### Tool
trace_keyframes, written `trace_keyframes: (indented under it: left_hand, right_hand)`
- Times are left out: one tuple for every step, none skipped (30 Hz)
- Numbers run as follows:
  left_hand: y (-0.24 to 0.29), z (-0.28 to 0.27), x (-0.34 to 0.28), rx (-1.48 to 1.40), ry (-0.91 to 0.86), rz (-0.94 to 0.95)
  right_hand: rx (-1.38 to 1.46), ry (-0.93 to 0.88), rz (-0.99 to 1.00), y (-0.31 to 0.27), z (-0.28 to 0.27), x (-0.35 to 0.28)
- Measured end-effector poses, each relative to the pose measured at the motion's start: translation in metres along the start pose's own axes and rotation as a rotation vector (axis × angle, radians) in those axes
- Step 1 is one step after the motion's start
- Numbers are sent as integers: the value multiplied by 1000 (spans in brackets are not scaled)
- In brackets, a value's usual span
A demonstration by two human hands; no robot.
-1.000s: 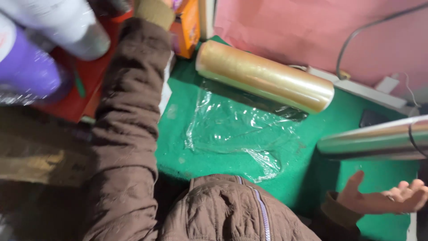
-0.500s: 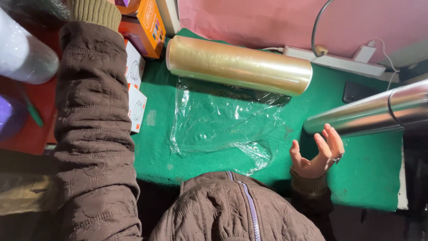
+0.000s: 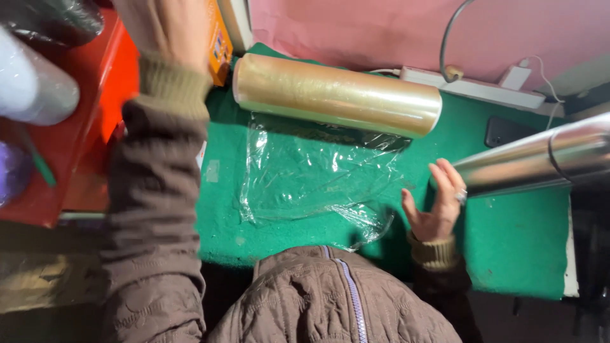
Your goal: The person cleans a glass bowl and a metal thermos with a cloth by hand and then wraps the thermos in plastic film.
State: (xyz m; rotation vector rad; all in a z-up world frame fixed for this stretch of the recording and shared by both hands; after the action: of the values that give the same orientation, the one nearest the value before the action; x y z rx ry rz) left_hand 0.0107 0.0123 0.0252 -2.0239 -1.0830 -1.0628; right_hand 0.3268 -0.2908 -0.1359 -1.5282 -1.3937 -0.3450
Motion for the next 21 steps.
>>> trace_keyframes:
  left_hand:
    - [13,-3,-3,-3,1,2]
    - [34,-8,-4,-8,0,4]
    - [57,-14,-29,-20,2,8]
    - [81,-14,-54,-266,-189,40]
    - [106,-15,-81,-511,-381,74]
    - [124,-16,-108,-516,-376,80]
    - [143,-13,-137,-535,-501,132]
    - [163,-10,-167,-551,-623,185]
    - [169,-6,-186,-555,-616,192]
    - [175,1,-205,-579,-656,158]
    - [181,7,-223,-602,-695,125]
    - [181,9,-231,-605,-687,132]
    - [182,12,-239,-582,-713,113]
    - [182,14,-248,-557,-741,90]
    - [182,14,-245,-560,-735,92]
    - [181,12,-245,-530,-760,97]
    - [181,10,-245,-500,-785,102]
    - [181,10,-245,-504,-784,106]
    - [182,9,-244,-481,-809,118]
    - [182,9,-244,-457,-833,130]
    - [183,10,-244,-459,-831,134]
  right_hand:
    - [12,-87,-3,3,9,3]
    - [23,-175,-5,7,17,6]
    - [13,-170,0,8,24,11]
    - [8,-254,-64,8,35,17]
    - [2,-338,-128,7,46,23]
    - [-4,-332,-128,8,57,27]
    - [-61,-405,-163,7,71,30]
    - [-120,-476,-198,7,84,33]
    - [-127,-469,-198,8,94,33]
    - [-206,-516,-213,10,106,33]
    - [-286,-563,-226,11,119,33]
    - [-293,-556,-227,11,123,36]
    - [-329,-572,-229,11,128,39]
    - [-363,-592,-234,10,133,41]
    - [-368,-588,-235,13,135,46]
    - [-365,-593,-225,15,137,48]
    - [-361,-598,-215,17,139,50]
    - [-365,-597,-212,20,142,55]
    - [-358,-604,-199,23,145,60]
    - [-349,-610,-189,27,149,65]
    - [-353,-607,-187,32,153,71]
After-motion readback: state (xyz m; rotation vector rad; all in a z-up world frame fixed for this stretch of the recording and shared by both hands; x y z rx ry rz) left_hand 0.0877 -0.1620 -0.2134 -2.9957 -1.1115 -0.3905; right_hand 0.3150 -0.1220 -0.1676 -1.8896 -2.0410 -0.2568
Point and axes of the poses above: each hand's wrist, its own x-axis towards the middle knuckle, its own z-axis out of the palm, y = z × x, the point moved 3 cm from there along x, towards the middle knuckle, and after that the axes turned 2 degrees about y, right-handed, at the moved point
